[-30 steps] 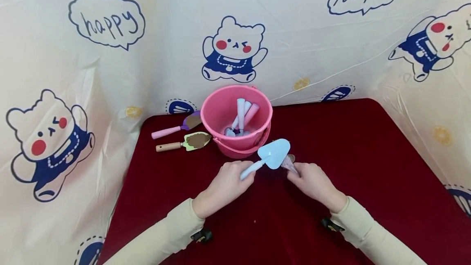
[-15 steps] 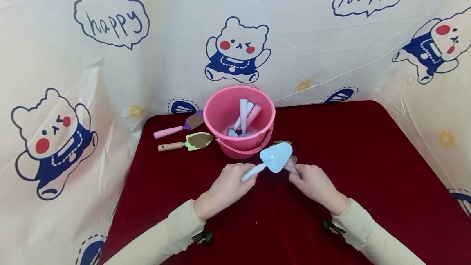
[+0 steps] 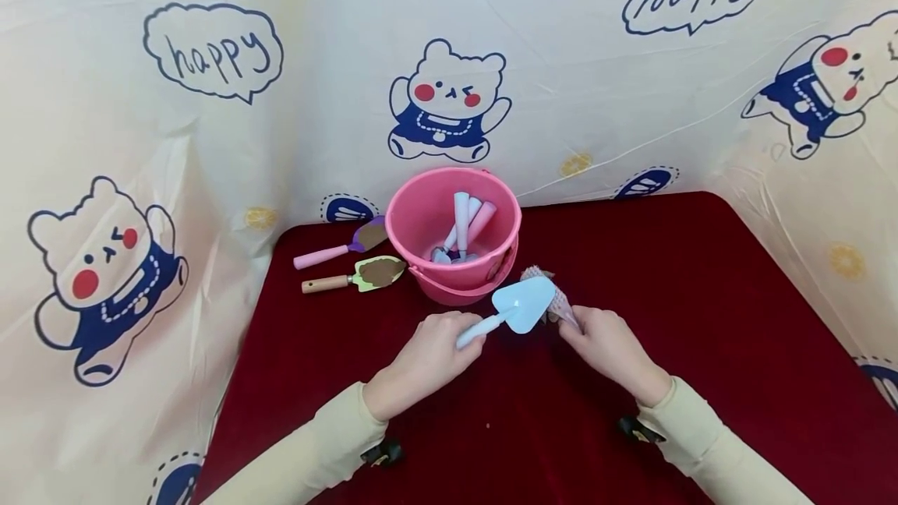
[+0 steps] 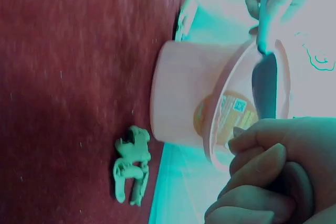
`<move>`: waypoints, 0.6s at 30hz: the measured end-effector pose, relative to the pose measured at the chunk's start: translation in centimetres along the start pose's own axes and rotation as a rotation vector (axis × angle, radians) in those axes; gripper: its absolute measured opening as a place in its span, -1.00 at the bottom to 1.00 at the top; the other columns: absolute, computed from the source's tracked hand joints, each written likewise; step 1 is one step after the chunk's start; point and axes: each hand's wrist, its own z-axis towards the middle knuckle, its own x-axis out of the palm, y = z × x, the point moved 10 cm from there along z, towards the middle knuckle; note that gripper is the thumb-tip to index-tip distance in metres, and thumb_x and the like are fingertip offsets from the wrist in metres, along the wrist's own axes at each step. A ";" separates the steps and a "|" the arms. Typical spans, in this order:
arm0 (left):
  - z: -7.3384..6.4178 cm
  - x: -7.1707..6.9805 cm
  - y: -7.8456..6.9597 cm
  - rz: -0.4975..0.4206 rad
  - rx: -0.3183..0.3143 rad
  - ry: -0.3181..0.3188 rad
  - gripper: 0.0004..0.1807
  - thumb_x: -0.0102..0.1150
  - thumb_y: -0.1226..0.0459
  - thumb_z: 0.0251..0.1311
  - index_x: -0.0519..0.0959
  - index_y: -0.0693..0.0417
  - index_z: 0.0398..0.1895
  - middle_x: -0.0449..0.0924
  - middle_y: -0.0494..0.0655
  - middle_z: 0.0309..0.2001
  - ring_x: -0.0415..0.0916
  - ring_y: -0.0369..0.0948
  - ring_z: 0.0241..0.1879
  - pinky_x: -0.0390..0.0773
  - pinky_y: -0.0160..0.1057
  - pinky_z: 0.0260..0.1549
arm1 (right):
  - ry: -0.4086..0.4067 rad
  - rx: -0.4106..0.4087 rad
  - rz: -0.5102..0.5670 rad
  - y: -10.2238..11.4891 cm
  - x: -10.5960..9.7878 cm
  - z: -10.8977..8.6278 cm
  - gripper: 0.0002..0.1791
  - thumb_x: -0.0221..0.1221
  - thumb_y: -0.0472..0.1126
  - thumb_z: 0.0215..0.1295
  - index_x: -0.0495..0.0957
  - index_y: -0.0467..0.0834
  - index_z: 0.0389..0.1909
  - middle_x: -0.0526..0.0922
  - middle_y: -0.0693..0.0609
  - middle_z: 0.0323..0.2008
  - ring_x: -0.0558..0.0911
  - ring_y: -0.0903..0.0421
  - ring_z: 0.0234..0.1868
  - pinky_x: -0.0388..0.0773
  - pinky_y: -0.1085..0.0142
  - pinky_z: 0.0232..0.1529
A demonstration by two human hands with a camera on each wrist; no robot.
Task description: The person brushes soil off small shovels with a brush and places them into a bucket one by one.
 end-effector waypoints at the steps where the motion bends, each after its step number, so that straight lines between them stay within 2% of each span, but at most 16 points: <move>1: 0.0 -0.3 0.0 0.013 -0.002 -0.002 -0.93 0.31 0.36 0.28 0.70 0.08 -0.20 0.53 -0.19 -0.46 0.36 -0.34 -0.56 0.45 -0.36 -0.53 | 0.005 0.002 0.011 -0.2 -0.1 0.1 -0.65 0.15 -0.27 0.37 0.28 -0.04 -0.60 0.20 0.19 -0.70 0.17 0.29 -0.68 0.19 0.39 -0.65; 3: 0.1 -1.3 0.2 0.019 -0.021 -0.012 -0.88 0.34 0.32 0.28 0.73 0.06 -0.15 0.59 -0.22 -0.42 0.40 -0.33 -0.55 0.47 -0.35 -0.52 | 0.014 -0.001 0.021 -0.4 -0.2 0.2 -0.68 0.15 -0.26 0.40 0.34 -0.06 -0.57 0.23 0.19 -0.70 0.19 0.29 -0.69 0.21 0.39 -0.66; 5: 0.4 -2.5 0.2 0.007 -0.047 -0.016 -0.84 0.35 0.28 0.28 0.76 0.01 -0.10 0.63 -0.25 -0.40 0.42 -0.33 -0.55 0.49 -0.34 -0.54 | 0.050 0.012 0.052 -0.6 0.0 0.3 -0.71 0.16 -0.21 0.48 0.43 -0.09 -0.50 0.31 0.17 -0.71 0.29 0.29 -0.72 0.29 0.38 -0.69; 9: 1.1 -5.8 0.3 -0.057 -0.069 -0.033 -0.75 0.35 0.25 0.31 0.76 -0.02 0.03 0.70 -0.24 -0.33 0.46 -0.29 -0.54 0.53 -0.31 -0.55 | 0.121 0.035 0.092 -1.1 0.5 0.0 -0.74 0.18 -0.10 0.55 0.49 -0.13 -0.37 0.42 0.12 -0.69 0.40 0.23 -0.74 0.40 0.34 -0.69; 11: 1.6 -7.6 0.5 -0.072 -0.078 -0.041 -0.71 0.35 0.24 0.32 0.74 0.00 0.08 0.70 -0.21 -0.23 0.49 -0.25 -0.45 0.58 -0.28 -0.48 | 0.128 0.027 0.081 -1.2 0.6 -0.1 -0.72 0.19 -0.08 0.54 0.46 -0.11 -0.38 0.39 0.13 -0.67 0.37 0.24 -0.71 0.39 0.35 -0.65; 14: 2.6 -10.4 1.1 -0.060 -0.097 -0.044 -0.69 0.35 0.23 0.33 0.74 0.03 0.11 0.69 -0.11 -0.12 0.51 -0.17 -0.27 0.60 -0.21 -0.31 | 0.096 0.004 0.038 -1.3 0.4 -0.2 -0.66 0.21 -0.04 0.52 0.39 -0.08 -0.43 0.28 0.15 -0.63 0.26 0.26 -0.64 0.28 0.36 -0.58; 18: 3.8 -13.4 2.6 -0.029 -0.185 -0.033 -0.66 0.23 0.26 0.36 0.66 0.13 0.15 0.64 0.03 -0.03 0.50 -0.05 -0.14 0.58 -0.10 -0.21 | 0.109 0.053 0.060 -1.7 0.4 -0.2 -0.57 0.15 0.15 0.53 0.40 -0.09 -0.41 0.30 0.13 -0.63 0.29 0.23 -0.64 0.28 0.34 -0.59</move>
